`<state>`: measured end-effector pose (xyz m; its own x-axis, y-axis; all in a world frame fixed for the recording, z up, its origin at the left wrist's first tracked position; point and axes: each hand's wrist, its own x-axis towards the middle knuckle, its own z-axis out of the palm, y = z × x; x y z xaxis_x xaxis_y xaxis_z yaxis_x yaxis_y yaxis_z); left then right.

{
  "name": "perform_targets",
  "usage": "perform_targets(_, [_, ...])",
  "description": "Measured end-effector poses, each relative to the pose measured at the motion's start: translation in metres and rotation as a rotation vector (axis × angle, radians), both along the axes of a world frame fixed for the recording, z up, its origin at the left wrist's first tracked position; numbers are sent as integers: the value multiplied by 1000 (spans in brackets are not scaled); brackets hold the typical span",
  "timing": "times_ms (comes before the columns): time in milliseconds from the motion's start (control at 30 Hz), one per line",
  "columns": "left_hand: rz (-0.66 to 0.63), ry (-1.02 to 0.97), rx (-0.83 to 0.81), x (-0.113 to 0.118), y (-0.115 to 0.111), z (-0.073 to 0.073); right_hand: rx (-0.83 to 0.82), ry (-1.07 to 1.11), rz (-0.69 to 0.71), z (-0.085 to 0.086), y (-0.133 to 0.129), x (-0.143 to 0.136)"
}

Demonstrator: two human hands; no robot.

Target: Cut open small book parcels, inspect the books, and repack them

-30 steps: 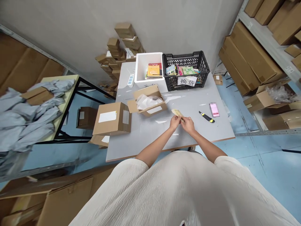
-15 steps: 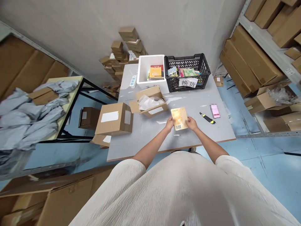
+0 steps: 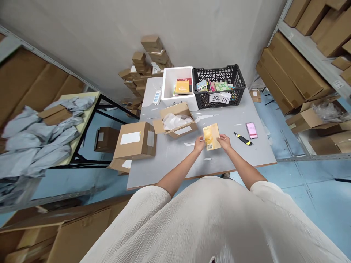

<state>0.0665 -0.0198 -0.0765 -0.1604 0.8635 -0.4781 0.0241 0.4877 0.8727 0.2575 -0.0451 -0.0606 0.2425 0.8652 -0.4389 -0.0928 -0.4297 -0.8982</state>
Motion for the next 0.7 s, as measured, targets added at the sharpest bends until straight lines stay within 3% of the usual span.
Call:
perform_targets(133, [-113, -224, 1, 17, -5, 8, 135, -164, 79, 2, -2, -12])
perform_targets(267, [-68, -419, -40, 25, -6, 18, 342, -467, 236, 4, -13, -24])
perform_targets(400, [-73, -452, -50, 22, -2, 19, 479, -727, 365, -2, -22, -26])
perform_targets(533, [-47, -404, -66, 18, -1, 12, 452, -827, 445, -10, -23, -20])
perform_targets(700, [-6, -297, -25, 9, 2, 2, 319, -847, 310, -14, -18, -1])
